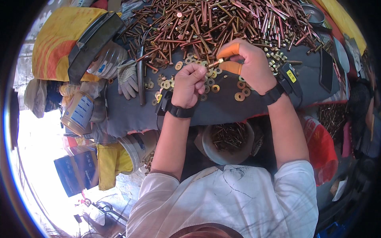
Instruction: Manually thread washers and nuts onto metal rods as part of a fabrication assembly process.
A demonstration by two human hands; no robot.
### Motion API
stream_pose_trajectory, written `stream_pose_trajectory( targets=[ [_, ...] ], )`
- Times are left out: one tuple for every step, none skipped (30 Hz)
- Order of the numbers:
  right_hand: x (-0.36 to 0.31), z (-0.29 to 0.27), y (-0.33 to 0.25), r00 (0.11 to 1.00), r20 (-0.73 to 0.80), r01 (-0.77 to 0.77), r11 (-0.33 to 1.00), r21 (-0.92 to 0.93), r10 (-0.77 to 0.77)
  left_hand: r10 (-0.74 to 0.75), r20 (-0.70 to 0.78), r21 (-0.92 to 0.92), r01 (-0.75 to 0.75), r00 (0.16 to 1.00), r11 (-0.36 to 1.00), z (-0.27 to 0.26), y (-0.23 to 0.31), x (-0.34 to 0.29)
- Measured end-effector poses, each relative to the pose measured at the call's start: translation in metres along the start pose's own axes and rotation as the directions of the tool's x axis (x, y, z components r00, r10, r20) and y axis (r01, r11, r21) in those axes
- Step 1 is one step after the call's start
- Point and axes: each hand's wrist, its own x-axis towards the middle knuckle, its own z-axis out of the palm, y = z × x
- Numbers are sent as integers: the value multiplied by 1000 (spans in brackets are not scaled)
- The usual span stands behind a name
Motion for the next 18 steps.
stream_pose_trajectory(
  targets=[
    [-1,-5,4,994,109,-33,999,5,32,0,14,11,0,1000,1000,2,-1,0],
    [-2,-7,6,994,103,-36,999,1,35,-1,29,22,0,1000,1000,3,-1,1],
    [-2,-7,5,994,55,-102,991,87,97,-2,33,27,1,999,1000,4,-1,1],
    [-1,-6,3,987,11,-162,971,176,162,0,32,18,-1,999,1000,4,-1,1],
    [0,1,-1,990,36,-141,957,255,136,2,33,9,-3,999,1000,4,0,2],
    [1,14,-6,991,35,-137,954,265,133,4,27,19,-4,1000,1000,1,-1,0],
    [-1,23,-11,980,107,-198,833,517,167,-2,83,-31,5,997,1000,-1,-2,1],
    [-2,29,-12,967,184,-255,643,723,176,-6,138,-80,17,990,997,-2,-3,1],
    [-3,35,-7,963,241,-262,613,746,120,-8,143,-72,19,990,997,-3,-2,1],
    [-4,32,-7,966,232,-255,611,749,118,7,184,-174,26,983,984,-6,0,1],
    [-5,27,-5,960,257,-268,623,735,110,26,223,-274,37,975,961,-7,1,0],
    [-5,20,-2,954,282,-281,636,718,103,24,229,-268,39,973,962,-8,2,1],
    [-3,10,9,960,273,-242,672,700,62,59,232,-309,16,971,951,-8,2,0],
    [-5,7,14,962,266,-237,673,701,61,93,233,-350,-6,968,937,-8,2,1],
    [-4,8,9,972,217,-214,720,660,90,102,201,-352,-25,974,936,-11,4,2],
    [-4,8,3,979,167,-195,764,615,115,100,200,-350,-24,975,936,-12,4,1],
    [-6,15,-5,983,113,-185,756,628,147,104,191,-336,-34,976,941,-13,3,-1],
    [-6,14,-9,982,111,-187,755,629,151,105,184,-323,-41,977,945,-14,4,-2]
  ],
)
